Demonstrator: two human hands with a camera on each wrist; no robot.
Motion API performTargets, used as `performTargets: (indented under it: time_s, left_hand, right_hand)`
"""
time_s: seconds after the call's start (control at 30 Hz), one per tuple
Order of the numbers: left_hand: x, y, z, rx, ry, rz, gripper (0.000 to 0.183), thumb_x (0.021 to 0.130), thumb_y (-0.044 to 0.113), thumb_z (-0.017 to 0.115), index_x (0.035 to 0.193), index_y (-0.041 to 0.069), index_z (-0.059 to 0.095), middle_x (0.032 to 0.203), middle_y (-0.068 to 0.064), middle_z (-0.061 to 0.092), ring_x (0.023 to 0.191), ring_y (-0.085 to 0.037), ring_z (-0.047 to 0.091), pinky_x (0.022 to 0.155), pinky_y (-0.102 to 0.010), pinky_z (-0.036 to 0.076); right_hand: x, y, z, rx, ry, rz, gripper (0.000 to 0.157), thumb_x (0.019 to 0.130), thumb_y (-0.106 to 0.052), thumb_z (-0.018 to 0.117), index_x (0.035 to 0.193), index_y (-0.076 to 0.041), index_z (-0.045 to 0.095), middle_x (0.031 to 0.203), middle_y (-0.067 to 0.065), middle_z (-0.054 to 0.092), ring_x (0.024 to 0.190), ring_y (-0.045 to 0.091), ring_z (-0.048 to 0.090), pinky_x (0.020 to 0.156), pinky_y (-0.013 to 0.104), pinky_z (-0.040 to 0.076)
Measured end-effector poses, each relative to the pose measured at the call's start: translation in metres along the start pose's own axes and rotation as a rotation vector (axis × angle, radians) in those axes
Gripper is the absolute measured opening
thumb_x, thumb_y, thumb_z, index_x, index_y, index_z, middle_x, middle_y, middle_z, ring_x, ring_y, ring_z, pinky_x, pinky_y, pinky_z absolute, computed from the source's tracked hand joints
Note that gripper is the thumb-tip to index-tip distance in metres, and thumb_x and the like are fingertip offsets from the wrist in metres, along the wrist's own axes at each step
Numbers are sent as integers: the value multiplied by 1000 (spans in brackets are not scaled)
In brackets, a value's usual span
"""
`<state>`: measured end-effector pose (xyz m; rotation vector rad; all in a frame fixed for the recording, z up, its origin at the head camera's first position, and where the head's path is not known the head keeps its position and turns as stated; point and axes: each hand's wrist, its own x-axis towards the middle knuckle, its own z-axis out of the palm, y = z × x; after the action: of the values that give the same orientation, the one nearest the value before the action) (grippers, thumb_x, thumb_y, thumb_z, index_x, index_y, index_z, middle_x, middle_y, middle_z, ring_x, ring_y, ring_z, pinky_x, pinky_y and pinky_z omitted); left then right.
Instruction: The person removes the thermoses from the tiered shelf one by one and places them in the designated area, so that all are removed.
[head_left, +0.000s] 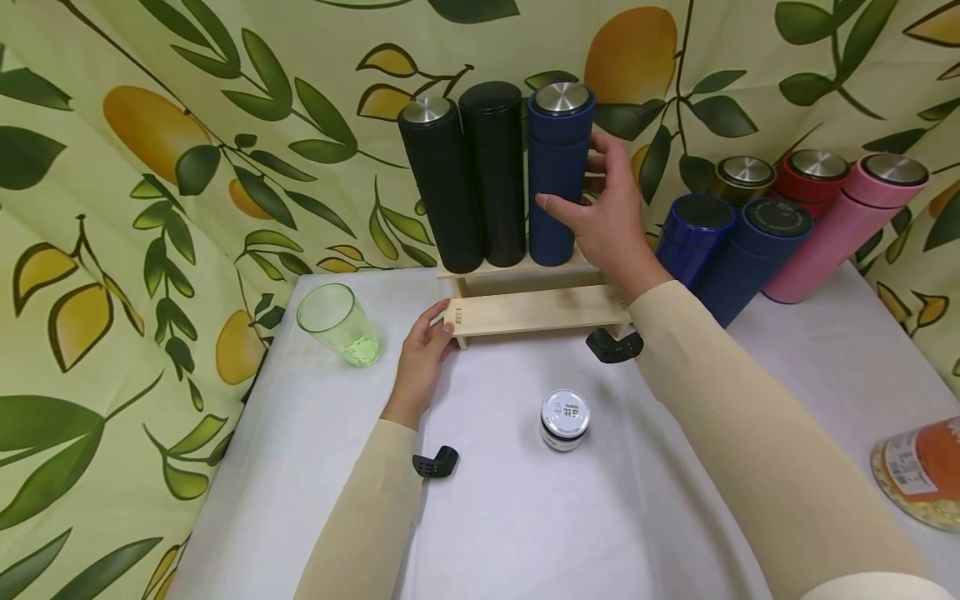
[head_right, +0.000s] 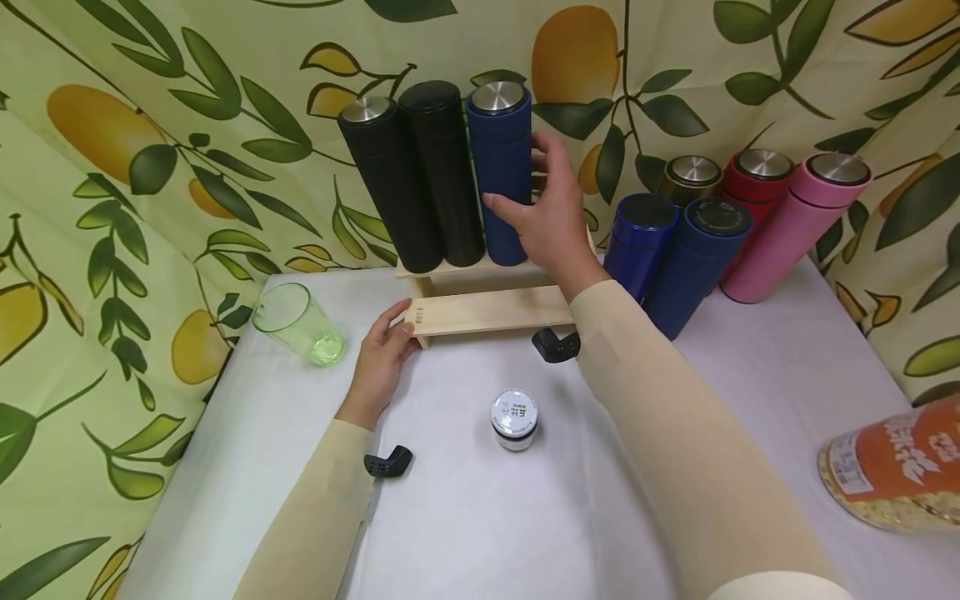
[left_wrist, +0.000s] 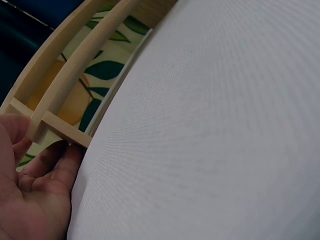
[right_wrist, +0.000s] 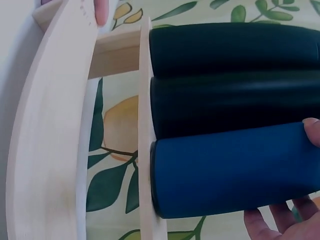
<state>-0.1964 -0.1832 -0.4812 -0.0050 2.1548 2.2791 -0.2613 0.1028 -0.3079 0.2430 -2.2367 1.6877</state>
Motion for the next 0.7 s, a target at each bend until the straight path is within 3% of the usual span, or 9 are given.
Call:
performTargets:
  time_s: [0.33,0.5,0.7]
  left_hand:
    - [1,-2,-1,-13,-11,6,47,115,10,56,162,15,53,153,-17,59,137,-27,60,109,-36,54]
    - [0,-1,-1,-18,-12,5,47,115,11,55,162,15,53,152,-17,59,137,-27,60,109,-36,54]
    - [0,-2,-1,-18,-19,7,47,116,12,55,162,17,53,153,-16,59,138,-26,60,110,-34,53]
  right_hand:
    - [-17,-17,-5,35,28,-90,78,95,-16,88,159,-20,44,146,7,56,128,23,59,108,39,50]
    - [-29,-28,-13,87,50,-148,76,95,-12,87,158,-18,44,144,7,55,128,24,59,109,40,52]
    - [-43,-40,-25,65,100,-205,76,94,-11,87,157,-18,47,141,7,58,126,25,61,108,37,48]
